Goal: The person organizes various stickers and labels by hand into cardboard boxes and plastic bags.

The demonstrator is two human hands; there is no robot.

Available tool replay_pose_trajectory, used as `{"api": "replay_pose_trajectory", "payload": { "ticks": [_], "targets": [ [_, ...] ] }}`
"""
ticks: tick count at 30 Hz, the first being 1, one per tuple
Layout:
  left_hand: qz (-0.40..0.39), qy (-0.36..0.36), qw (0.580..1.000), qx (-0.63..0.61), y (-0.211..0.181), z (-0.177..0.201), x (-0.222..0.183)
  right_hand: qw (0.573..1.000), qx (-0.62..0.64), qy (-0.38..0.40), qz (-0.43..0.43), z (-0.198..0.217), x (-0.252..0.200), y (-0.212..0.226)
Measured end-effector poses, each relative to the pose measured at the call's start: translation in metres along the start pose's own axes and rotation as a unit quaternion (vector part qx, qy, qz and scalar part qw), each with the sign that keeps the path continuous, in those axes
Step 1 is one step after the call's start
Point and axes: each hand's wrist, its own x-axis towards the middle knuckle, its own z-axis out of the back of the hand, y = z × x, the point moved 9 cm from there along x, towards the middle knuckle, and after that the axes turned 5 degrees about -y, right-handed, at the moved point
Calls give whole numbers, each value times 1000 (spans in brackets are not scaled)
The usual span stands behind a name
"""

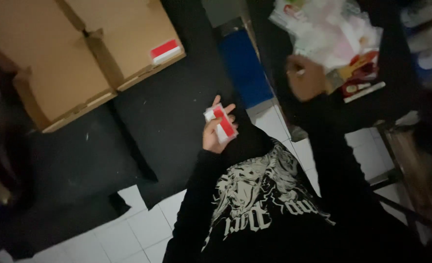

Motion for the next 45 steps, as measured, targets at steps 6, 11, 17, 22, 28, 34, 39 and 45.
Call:
{"api": "replay_pose_trajectory", "payload": {
  "ticks": [6, 11, 17, 22, 28, 34, 39, 45],
  "targets": [
    [71, -20, 997, -5, 10, 6, 6, 975, -209, -72, 27, 42, 33, -96],
    [65, -2, 998, 5, 9, 2, 12, 961, -262, -61, -58, 48, 63, -157],
    [67, -11, 998, 5, 8, 4, 13, 974, -151, -7, -166, 56, 78, -215],
    [53, -7, 999, -13, 9, 3, 12, 991, -11, -78, -112, 89, 93, -210],
    [-2, -43, 998, 54, -7, 7, 8, 966, 162, -77, -188, 86, 89, -127],
    [-71, -98, 992, 33, -64, 0, 21, 970, 44, 226, 81, -78, 56, 62],
    [-231, -130, 950, 167, -140, 1, 33, 921, 203, 332, 3, -174, 49, 187],
    [-407, -212, 858, 233, -230, 30, 28, 901, 217, 368, 73, -245, 82, 262]
  ]
}}
